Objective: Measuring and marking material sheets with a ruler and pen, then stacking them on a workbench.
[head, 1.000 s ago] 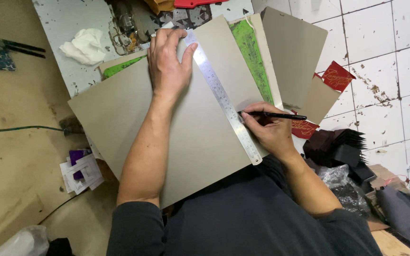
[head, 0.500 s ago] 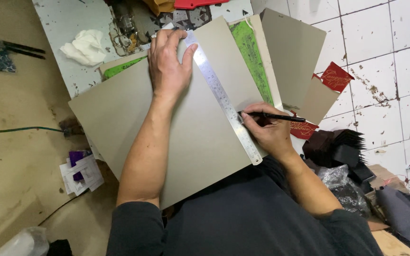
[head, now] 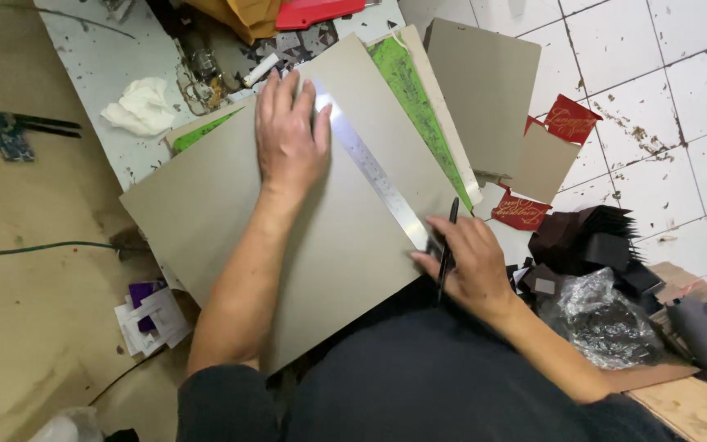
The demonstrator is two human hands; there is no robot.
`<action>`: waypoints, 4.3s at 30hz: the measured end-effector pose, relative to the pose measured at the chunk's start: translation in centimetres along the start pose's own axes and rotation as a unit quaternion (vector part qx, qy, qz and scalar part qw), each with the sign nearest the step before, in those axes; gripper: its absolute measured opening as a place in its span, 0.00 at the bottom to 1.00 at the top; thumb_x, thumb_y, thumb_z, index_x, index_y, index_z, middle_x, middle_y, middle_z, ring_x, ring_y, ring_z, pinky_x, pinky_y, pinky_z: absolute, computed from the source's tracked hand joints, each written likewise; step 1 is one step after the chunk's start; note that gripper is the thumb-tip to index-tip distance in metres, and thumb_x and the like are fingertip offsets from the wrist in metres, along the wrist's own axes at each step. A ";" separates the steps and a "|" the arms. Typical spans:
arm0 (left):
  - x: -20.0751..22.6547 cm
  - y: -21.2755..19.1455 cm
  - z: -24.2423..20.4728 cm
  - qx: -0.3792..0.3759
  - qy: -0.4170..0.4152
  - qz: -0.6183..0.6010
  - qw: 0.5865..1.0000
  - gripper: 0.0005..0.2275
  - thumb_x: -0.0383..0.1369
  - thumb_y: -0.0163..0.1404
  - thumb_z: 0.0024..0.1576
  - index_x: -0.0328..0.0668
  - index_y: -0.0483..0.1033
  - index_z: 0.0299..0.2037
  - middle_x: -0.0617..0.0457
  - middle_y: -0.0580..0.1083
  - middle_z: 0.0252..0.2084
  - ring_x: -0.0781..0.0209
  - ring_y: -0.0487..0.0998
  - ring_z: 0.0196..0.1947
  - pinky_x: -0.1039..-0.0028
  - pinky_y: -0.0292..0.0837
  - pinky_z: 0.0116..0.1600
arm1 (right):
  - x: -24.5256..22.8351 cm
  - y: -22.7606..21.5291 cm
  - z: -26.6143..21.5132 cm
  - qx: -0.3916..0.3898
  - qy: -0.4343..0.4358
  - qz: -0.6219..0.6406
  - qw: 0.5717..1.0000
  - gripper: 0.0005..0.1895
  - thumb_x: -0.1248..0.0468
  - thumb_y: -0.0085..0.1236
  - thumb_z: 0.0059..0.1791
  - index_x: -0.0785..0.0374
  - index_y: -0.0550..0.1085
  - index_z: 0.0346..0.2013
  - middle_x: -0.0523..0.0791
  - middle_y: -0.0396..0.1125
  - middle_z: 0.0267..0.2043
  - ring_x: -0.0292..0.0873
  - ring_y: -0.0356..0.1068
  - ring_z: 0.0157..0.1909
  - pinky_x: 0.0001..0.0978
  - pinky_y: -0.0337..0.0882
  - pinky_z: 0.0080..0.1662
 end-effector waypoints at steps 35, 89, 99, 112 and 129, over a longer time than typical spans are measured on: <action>10.7 -0.4 -13.8 0.012 0.149 -0.002 0.989 0.23 0.45 0.58 0.60 0.33 0.77 0.57 0.40 0.74 0.59 0.40 0.74 0.61 0.48 0.60 0.70 | 1.8 0.7 -14.7 0.058 0.101 0.089 0.989 0.22 0.67 0.66 0.45 0.62 0.79 0.54 0.49 0.73 0.37 0.55 0.75 0.31 0.39 0.73 0.27; 8.8 -12.7 -27.8 -0.005 -0.321 -0.384 0.866 0.17 0.37 0.53 0.61 0.35 0.76 0.56 0.49 0.83 0.48 0.59 0.85 0.49 0.70 0.83 0.55 | -3.6 0.6 -4.4 -0.142 -0.341 0.125 0.921 0.29 0.68 0.60 0.54 0.71 0.62 0.68 0.49 0.60 0.33 0.46 0.62 0.29 0.34 0.62 0.27; 4.2 -13.1 -35.6 0.306 -0.395 -0.421 0.757 0.09 0.23 0.58 0.59 0.27 0.74 0.47 0.43 0.79 0.31 0.59 0.83 0.29 0.70 0.83 0.34 | -2.7 3.8 0.7 -0.170 -0.421 0.058 0.889 0.20 0.62 0.44 0.53 0.61 0.75 0.58 0.52 0.67 0.40 0.55 0.71 0.39 0.44 0.72 0.41; 4.6 -11.3 -36.3 0.296 -0.422 -0.148 0.844 0.12 0.32 0.67 0.54 0.35 0.80 0.43 0.49 0.74 0.31 0.56 0.78 0.30 0.72 0.77 0.32 | 0.5 6.1 -0.2 -0.190 -0.329 0.023 0.925 0.25 0.63 0.50 0.45 0.50 0.76 0.58 0.46 0.64 0.43 0.52 0.64 0.46 0.42 0.63 0.50; 5.0 -10.7 -36.3 0.311 -0.384 -0.121 0.861 0.09 0.23 0.67 0.56 0.30 0.82 0.43 0.49 0.72 0.32 0.55 0.78 0.35 0.71 0.75 0.42 | -0.1 1.6 2.6 -0.163 -0.176 0.186 0.953 0.21 0.61 0.43 0.52 0.56 0.78 0.57 0.48 0.68 0.45 0.51 0.67 0.44 0.41 0.65 0.51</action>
Point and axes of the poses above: each hand's wrist, its own z-axis towards the middle knuckle, its own y-axis out of the palm, x = y × z, the point moved 2 cm from there along z, towards the middle knuckle
